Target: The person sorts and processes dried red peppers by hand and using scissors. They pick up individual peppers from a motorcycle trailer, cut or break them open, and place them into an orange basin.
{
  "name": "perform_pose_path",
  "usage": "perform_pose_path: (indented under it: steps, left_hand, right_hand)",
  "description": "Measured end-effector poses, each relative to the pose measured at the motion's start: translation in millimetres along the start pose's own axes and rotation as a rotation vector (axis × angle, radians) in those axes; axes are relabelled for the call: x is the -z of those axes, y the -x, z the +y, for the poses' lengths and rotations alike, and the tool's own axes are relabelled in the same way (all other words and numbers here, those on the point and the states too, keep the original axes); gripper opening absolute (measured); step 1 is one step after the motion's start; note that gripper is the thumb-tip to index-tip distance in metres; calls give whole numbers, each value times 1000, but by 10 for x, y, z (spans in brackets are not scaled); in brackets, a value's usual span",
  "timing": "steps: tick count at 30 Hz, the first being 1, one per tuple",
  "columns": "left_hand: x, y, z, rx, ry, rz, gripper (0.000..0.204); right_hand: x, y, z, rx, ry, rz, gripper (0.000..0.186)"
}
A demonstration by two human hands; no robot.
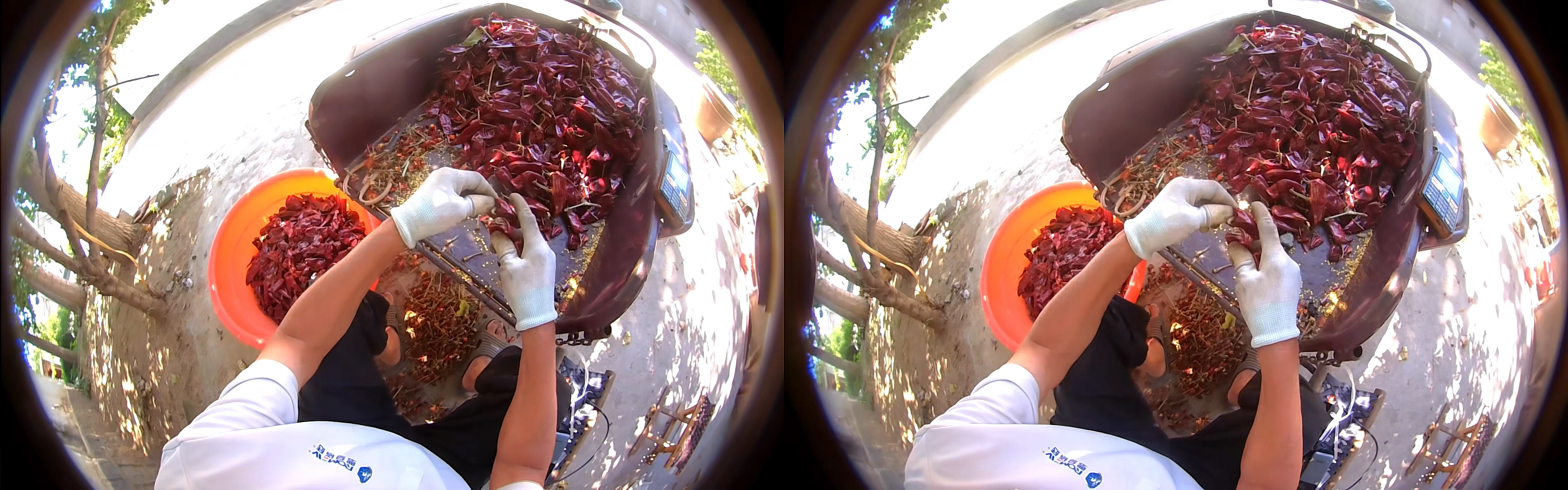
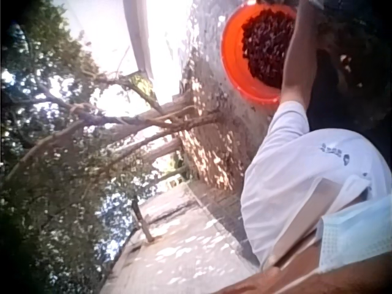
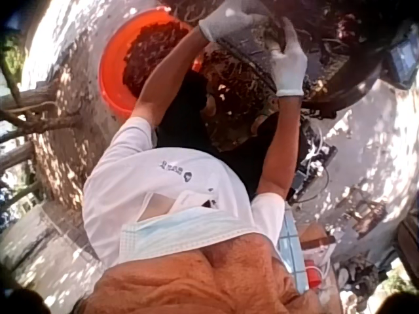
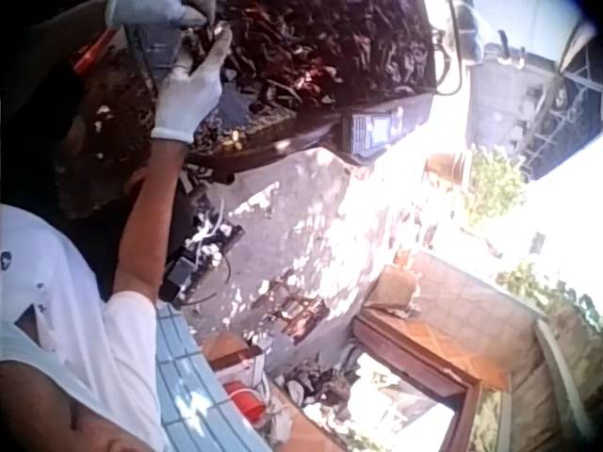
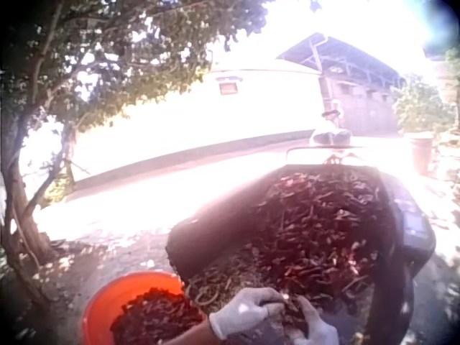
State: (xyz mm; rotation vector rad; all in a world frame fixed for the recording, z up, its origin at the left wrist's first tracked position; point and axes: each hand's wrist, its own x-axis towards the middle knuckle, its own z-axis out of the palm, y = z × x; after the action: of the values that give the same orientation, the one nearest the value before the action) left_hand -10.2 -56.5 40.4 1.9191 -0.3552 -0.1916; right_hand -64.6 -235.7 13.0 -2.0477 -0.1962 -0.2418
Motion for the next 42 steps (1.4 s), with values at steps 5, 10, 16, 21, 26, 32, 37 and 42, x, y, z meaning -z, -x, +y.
perform_pose_path:
  steps: [5,10,16,21,26,32,37,42]
  left_hand:
    - [-37,218,-33,-142,71,92,24]
    - [-105,356,57,-389,-416,202,25]
    - [-161,347,4,-471,-402,264,22]
    - [-136,338,-80,-488,-452,338,15]
    - [-242,357,-28,-49,229,317,15]
    - [-264,366,98,146,706,286,18]
    - [-268,350,129,127,800,288,17]
    - [-293,321,167,135,820,318,17]
  right_hand:
    - [-17,15,-5,49,-15,-1,36]
    - [-49,33,20,150,190,120,28]
    - [8,27,41,251,247,110,28]
    - [-39,63,27,332,205,78,24]
    - [-97,114,-63,93,-183,-4,15]
    - [-177,169,-244,-137,-566,23,9]
    - [-213,176,-271,-193,-755,35,11]
    - [-215,169,-221,-427,-1376,-117,17]
